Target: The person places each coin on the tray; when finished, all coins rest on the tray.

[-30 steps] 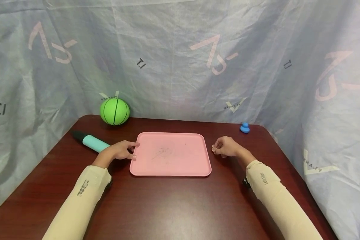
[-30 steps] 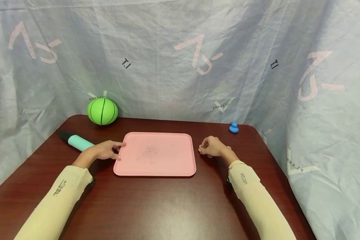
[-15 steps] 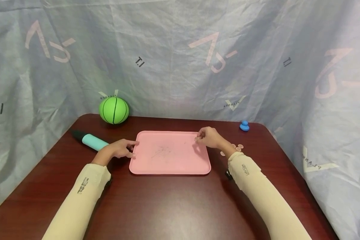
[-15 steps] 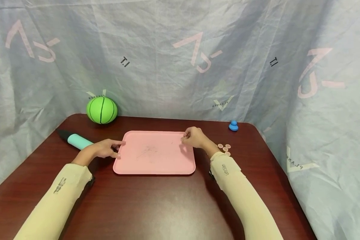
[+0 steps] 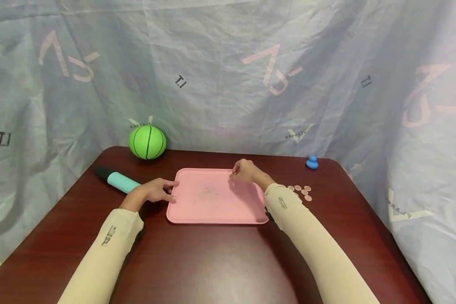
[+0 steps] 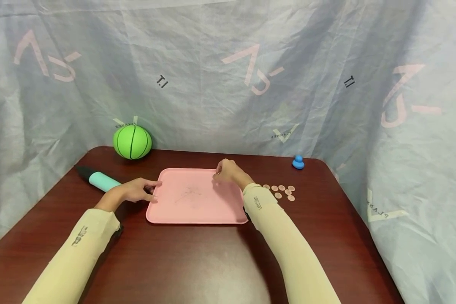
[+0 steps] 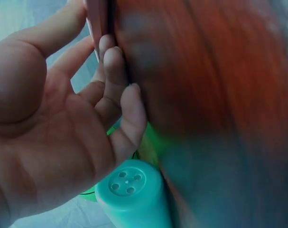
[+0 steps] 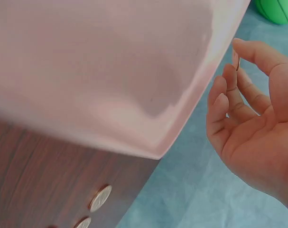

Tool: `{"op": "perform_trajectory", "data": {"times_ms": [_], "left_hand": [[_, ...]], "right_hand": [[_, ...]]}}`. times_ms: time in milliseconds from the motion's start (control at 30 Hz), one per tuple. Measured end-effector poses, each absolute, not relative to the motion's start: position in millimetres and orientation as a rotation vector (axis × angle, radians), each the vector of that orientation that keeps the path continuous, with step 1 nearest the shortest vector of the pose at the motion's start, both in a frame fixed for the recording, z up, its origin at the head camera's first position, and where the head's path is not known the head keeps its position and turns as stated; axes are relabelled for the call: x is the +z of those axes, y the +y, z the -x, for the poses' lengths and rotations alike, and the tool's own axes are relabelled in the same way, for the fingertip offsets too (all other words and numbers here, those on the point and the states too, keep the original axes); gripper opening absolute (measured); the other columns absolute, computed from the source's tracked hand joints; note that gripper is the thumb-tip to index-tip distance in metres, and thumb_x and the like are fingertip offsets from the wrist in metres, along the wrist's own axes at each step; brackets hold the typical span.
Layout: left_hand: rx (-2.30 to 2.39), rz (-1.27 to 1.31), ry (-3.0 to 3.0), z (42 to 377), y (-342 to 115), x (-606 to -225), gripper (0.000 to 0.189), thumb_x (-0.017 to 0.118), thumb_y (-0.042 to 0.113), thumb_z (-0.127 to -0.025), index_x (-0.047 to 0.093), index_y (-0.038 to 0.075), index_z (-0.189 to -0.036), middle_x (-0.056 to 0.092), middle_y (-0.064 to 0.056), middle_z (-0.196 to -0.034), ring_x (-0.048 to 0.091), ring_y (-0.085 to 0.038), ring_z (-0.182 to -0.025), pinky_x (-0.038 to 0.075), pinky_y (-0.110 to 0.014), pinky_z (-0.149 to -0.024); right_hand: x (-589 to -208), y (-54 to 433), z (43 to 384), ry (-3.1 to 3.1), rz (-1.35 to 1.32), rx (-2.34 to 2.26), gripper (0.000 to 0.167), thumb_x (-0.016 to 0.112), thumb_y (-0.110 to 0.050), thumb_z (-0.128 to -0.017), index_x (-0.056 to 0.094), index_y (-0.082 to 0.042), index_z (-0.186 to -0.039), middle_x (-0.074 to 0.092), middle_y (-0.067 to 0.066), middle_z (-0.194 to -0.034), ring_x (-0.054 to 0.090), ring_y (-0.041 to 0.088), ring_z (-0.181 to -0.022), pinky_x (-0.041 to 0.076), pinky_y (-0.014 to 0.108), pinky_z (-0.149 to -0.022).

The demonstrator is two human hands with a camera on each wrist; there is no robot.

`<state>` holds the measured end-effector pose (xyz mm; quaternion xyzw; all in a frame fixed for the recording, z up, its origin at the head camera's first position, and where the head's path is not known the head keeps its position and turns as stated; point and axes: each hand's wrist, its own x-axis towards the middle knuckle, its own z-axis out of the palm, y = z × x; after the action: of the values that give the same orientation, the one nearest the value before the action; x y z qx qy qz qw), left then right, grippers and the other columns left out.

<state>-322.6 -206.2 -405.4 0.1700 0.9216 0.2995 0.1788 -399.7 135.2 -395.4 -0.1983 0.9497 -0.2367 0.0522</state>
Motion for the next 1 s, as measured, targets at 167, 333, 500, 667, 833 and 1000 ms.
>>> {"op": "perform_trajectory", "data": {"times_ms": [167,333,500,667,833,1000], "left_hand": [[0.854,-0.519,2.585,323.5,-208.0,-406.9,0.078,0.079,0.02,-0.085,0.04,-0.003,-0.148,0.063,-0.017,-0.115,0.053,-0.025,-0.101,0.043,-0.033,-0.084],[0.853,-0.506,2.587,324.5,-209.5,-406.5,0.078,0.079,0.02,-0.085,0.04,-0.001,-0.149,0.062,-0.017,-0.116,0.053,-0.025,-0.101,0.044,-0.034,-0.085],[0.857,-0.518,2.593,325.6,-212.1,-408.7,0.077,0.079,0.019,-0.085,0.04,-0.003,-0.148,0.062,-0.018,-0.117,0.054,-0.026,-0.104,0.044,-0.034,-0.086],[0.856,-0.514,2.603,326.7,-212.6,-410.7,0.077,0.079,0.02,-0.085,0.041,-0.002,-0.148,0.062,-0.018,-0.118,0.054,-0.027,-0.107,0.043,-0.037,-0.09],[0.858,-0.499,2.602,326.6,-211.7,-411.2,0.077,0.078,0.02,-0.086,0.04,-0.001,-0.149,0.062,-0.017,-0.118,0.054,-0.027,-0.108,0.042,-0.038,-0.093],[0.871,-0.499,2.593,325.5,-211.4,-411.6,0.078,0.078,0.02,-0.086,0.04,-0.001,-0.149,0.062,-0.017,-0.118,0.055,-0.027,-0.109,0.043,-0.039,-0.094]], "right_hand": [[-401.5,125.8,403.8,2.873,0.543,-0.656,0.019,0.077,-0.023,-0.085,0.069,-0.007,-0.092,0.069,0.003,-0.09,0.061,0.017,-0.084,0.05,0.031,-0.076],[-404.9,118.1,407.1,2.849,0.534,-0.578,0.019,0.075,-0.026,-0.088,0.07,-0.009,-0.092,0.07,0.001,-0.092,0.061,0.016,-0.088,0.049,0.031,-0.079],[-406.0,107.7,408.8,2.83,0.598,-0.577,0.019,0.073,-0.025,-0.089,0.072,-0.008,-0.095,0.071,0.002,-0.094,0.062,0.017,-0.089,0.049,0.031,-0.081],[-408.3,98.7,409.4,2.833,0.633,-0.628,0.018,0.075,-0.024,-0.087,0.072,-0.007,-0.093,0.073,0.002,-0.092,0.062,0.012,-0.083,0.049,0.025,-0.076],[-410.9,90.3,409.8,2.812,0.641,-0.668,0.019,0.078,-0.026,-0.086,0.073,-0.008,-0.091,0.073,0.0,-0.092,0.062,0.011,-0.084,0.049,0.026,-0.076],[-413.6,85.0,410.0,2.786,0.645,-0.699,0.019,0.079,-0.027,-0.086,0.073,-0.01,-0.09,0.073,0.0,-0.092,0.062,0.011,-0.087,0.049,0.027,-0.079]]}}
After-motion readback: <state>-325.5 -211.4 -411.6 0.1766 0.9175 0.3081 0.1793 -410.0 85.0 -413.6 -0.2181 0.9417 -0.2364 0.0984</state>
